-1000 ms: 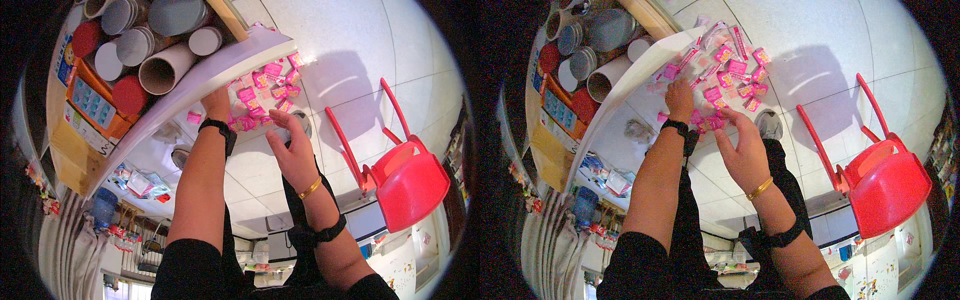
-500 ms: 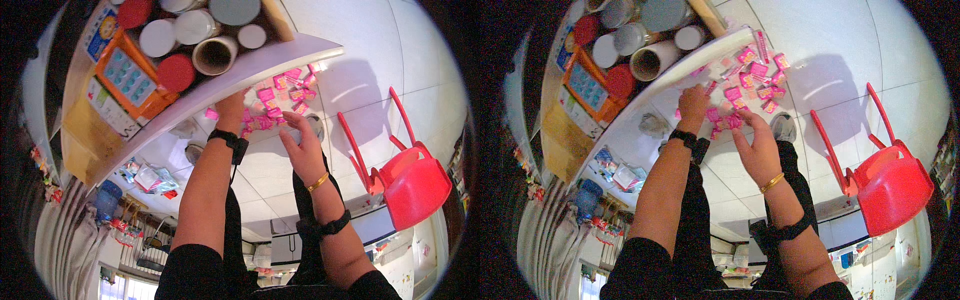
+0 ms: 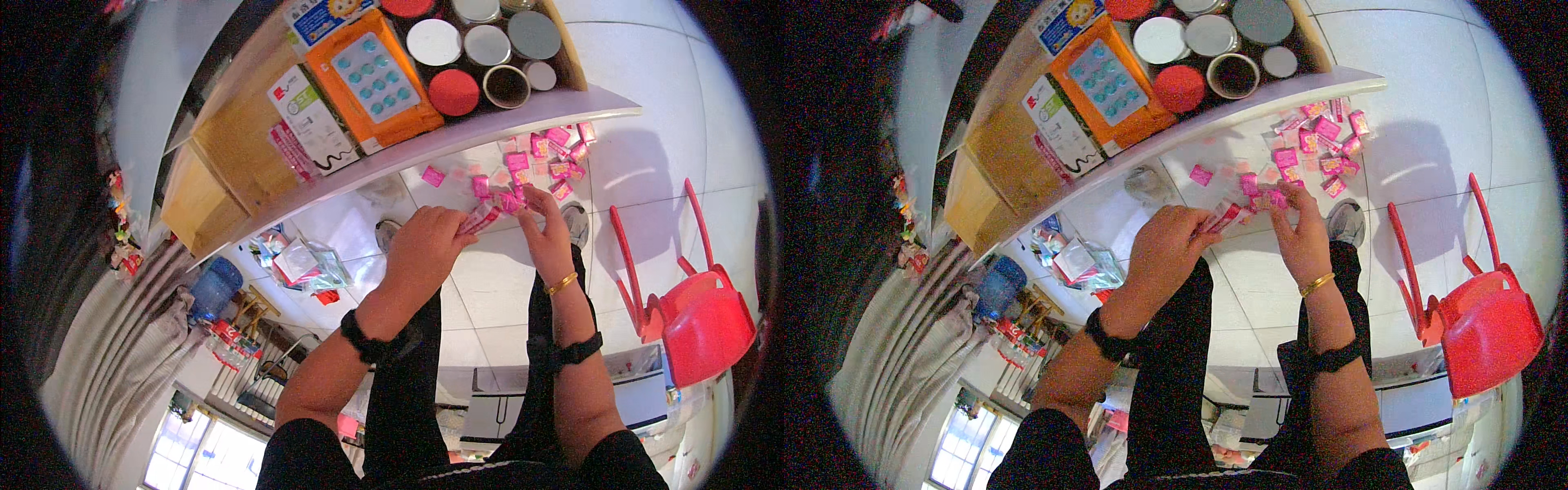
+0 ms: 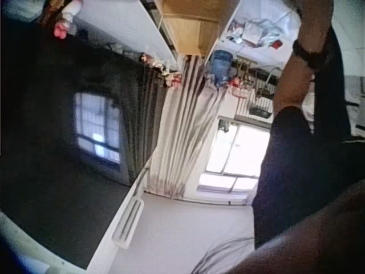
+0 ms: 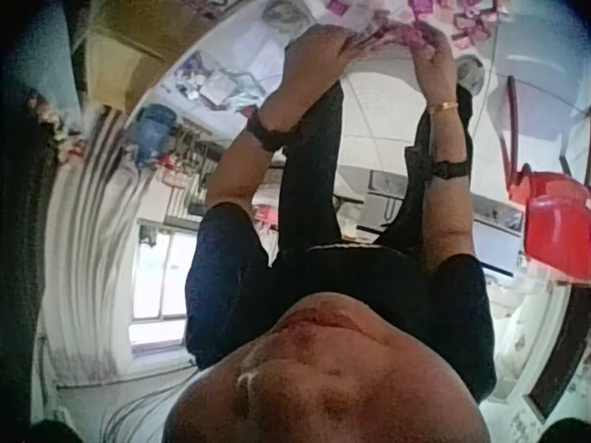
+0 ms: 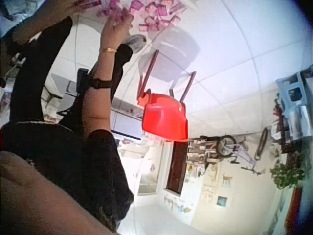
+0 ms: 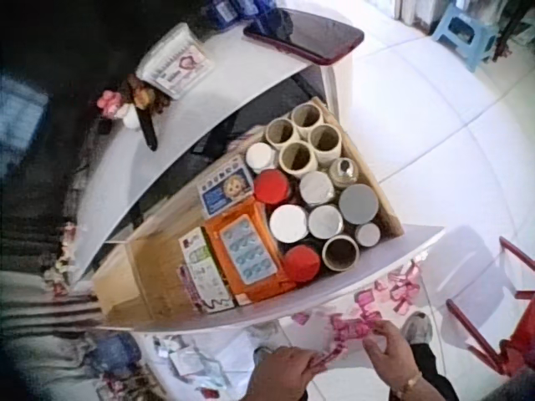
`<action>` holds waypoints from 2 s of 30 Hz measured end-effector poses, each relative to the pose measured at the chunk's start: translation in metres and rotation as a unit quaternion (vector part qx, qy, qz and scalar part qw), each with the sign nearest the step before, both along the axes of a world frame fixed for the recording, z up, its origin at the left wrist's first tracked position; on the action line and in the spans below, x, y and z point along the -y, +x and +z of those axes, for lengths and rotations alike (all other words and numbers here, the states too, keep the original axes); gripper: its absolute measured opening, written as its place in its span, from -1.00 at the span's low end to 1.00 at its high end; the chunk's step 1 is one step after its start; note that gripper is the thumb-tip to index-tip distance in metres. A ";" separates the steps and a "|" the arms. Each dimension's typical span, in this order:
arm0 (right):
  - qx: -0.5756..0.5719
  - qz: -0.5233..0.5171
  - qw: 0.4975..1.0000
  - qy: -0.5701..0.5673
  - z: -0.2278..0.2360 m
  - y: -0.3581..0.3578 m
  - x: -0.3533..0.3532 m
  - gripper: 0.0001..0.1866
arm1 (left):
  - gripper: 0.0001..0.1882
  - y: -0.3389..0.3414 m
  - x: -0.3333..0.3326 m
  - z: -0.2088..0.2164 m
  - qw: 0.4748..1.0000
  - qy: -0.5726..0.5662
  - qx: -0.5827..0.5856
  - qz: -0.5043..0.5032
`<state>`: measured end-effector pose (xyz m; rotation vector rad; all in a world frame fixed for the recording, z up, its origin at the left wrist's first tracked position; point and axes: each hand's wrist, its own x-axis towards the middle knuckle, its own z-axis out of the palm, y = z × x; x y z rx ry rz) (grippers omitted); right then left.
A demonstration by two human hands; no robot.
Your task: The person picks up pink wrapped items from the floor and places them into an open storage drawer alongside various boxes and tubes.
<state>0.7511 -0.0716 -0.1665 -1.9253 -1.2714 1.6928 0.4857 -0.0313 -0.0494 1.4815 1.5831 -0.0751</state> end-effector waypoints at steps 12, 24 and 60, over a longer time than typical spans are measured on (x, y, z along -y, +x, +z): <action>0.007 0.007 1.000 -0.003 0.021 -0.054 0.019 -0.45 | -0.74 -0.167 -0.008 0.115 0.939 0.165 -0.100 0.284; -0.025 0.010 1.000 0.009 0.011 -0.093 0.045 -0.48 | -0.54 -0.356 -0.039 0.006 0.945 0.047 -0.131 0.296; 0.011 0.002 1.000 0.000 0.027 0.014 0.018 -0.46 | -0.73 0.005 0.001 0.041 0.976 0.213 0.031 0.013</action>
